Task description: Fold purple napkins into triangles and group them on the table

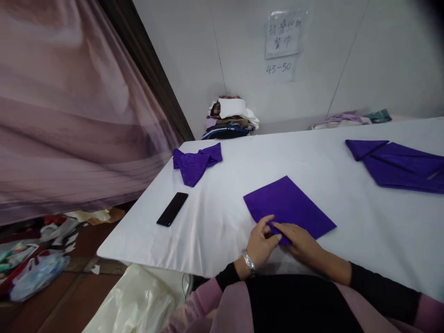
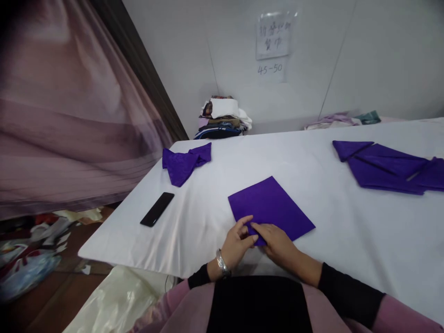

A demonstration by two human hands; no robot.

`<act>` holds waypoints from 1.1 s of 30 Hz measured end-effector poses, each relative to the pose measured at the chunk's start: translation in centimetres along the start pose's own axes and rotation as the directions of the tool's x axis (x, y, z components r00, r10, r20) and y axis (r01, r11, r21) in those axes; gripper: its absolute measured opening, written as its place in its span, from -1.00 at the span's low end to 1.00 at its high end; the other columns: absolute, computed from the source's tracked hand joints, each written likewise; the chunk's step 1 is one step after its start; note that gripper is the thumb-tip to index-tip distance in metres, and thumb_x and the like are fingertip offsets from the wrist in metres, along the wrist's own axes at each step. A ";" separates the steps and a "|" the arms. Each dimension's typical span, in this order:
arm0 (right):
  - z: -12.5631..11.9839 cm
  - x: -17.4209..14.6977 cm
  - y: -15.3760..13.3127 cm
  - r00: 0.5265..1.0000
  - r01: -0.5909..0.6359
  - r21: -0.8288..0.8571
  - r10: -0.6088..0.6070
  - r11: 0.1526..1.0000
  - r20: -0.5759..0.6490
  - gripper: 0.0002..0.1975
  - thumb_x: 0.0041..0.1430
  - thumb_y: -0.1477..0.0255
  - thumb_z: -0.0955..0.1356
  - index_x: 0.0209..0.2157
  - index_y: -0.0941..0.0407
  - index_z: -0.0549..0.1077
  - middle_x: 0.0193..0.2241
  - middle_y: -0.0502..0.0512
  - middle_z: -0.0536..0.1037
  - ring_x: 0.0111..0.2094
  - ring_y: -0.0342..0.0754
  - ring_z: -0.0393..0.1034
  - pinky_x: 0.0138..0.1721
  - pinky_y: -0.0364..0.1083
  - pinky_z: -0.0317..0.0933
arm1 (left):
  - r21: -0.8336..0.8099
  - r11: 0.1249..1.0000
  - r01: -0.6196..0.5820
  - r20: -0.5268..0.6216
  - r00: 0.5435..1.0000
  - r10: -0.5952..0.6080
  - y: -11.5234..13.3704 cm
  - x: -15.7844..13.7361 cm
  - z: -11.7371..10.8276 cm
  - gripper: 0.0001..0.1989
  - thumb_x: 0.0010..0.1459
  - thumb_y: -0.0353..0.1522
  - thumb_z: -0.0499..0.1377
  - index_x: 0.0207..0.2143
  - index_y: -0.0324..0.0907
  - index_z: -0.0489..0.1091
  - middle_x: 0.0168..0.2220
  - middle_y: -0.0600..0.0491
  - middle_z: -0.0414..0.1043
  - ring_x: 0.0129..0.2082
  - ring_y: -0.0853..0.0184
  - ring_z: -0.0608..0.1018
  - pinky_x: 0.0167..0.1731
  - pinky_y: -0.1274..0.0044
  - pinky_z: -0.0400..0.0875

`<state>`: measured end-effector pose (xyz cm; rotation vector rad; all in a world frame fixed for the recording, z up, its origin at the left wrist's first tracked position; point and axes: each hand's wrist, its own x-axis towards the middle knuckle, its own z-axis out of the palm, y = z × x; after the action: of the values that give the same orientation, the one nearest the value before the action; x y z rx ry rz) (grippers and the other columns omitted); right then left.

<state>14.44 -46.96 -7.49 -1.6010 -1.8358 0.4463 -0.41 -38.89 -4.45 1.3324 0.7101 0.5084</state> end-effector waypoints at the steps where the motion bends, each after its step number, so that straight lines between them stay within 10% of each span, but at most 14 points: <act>1: -0.4 -0.1 -0.3 0.998 -0.049 0.087 0.046 0.995 0.039 -0.65 0.18 0.45 0.18 -0.03 0.09 0.41 -0.13 0.19 0.53 -0.13 0.04 0.41 -0.10 0.05 0.27 | 0.078 0.996 -0.036 0.019 0.999 0.035 0.5 -0.2 -0.2 -0.50 0.00 -0.26 0.24 0.01 -0.17 0.30 -0.59 0.20 0.31 -0.57 0.44 0.39 -0.51 0.57 0.35; 7: -4.3 -0.1 -1.7 0.919 -0.313 0.370 0.181 0.875 0.349 -0.76 0.16 0.29 0.27 -0.27 0.08 0.52 -0.38 0.01 0.55 -0.35 -0.05 0.40 -0.27 -0.09 0.27 | 0.513 0.819 -0.257 0.028 0.959 0.283 2.5 0.1 -3.0 -0.69 0.16 -0.19 0.09 -0.12 -0.14 0.43 -0.32 0.05 0.49 -0.33 0.34 0.49 -0.23 0.49 0.37; 15: -7.7 7.4 3.9 0.836 -0.540 0.442 0.393 0.717 0.383 -0.77 -0.04 0.31 0.39 -0.31 0.10 0.52 -0.36 0.07 0.58 -0.36 0.02 0.45 -0.26 -0.01 0.31 | 0.584 0.807 -0.094 0.093 0.994 0.049 1.8 3.5 -5.3 -0.56 0.16 -0.09 0.05 -0.04 -0.15 0.40 -0.12 -0.02 0.49 -0.12 0.20 0.50 -0.10 0.40 0.36; 22: -6.4 10.5 7.9 0.875 -0.483 0.181 0.466 0.857 0.127 -0.75 -0.09 0.44 0.40 -0.27 0.10 0.47 -0.30 0.08 0.57 -0.28 0.02 0.44 -0.22 -0.04 0.30 | 0.737 0.676 -0.001 -0.119 0.984 0.131 0.8 4.5 -6.1 -0.58 0.09 -0.24 0.16 0.02 -0.11 0.33 -0.29 0.04 0.50 -0.31 0.27 0.52 -0.24 0.44 0.40; 33: -5.6 8.7 7.2 0.848 -0.522 0.051 0.524 0.852 -0.075 -0.45 -0.03 0.37 0.39 0.05 0.09 0.30 -0.31 0.09 0.51 -0.27 0.01 0.40 -0.22 -0.04 0.24 | 0.764 0.645 -0.026 -0.124 0.975 0.186 -0.1 4.2 -5.6 -0.63 0.13 -0.37 0.12 0.02 -0.08 0.33 -0.25 0.08 0.50 -0.28 0.31 0.50 -0.21 0.47 0.38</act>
<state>23.25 -38.08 -5.84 -2.0655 -1.2989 0.6250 -1.47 -32.11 -5.69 2.1575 1.0809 0.4463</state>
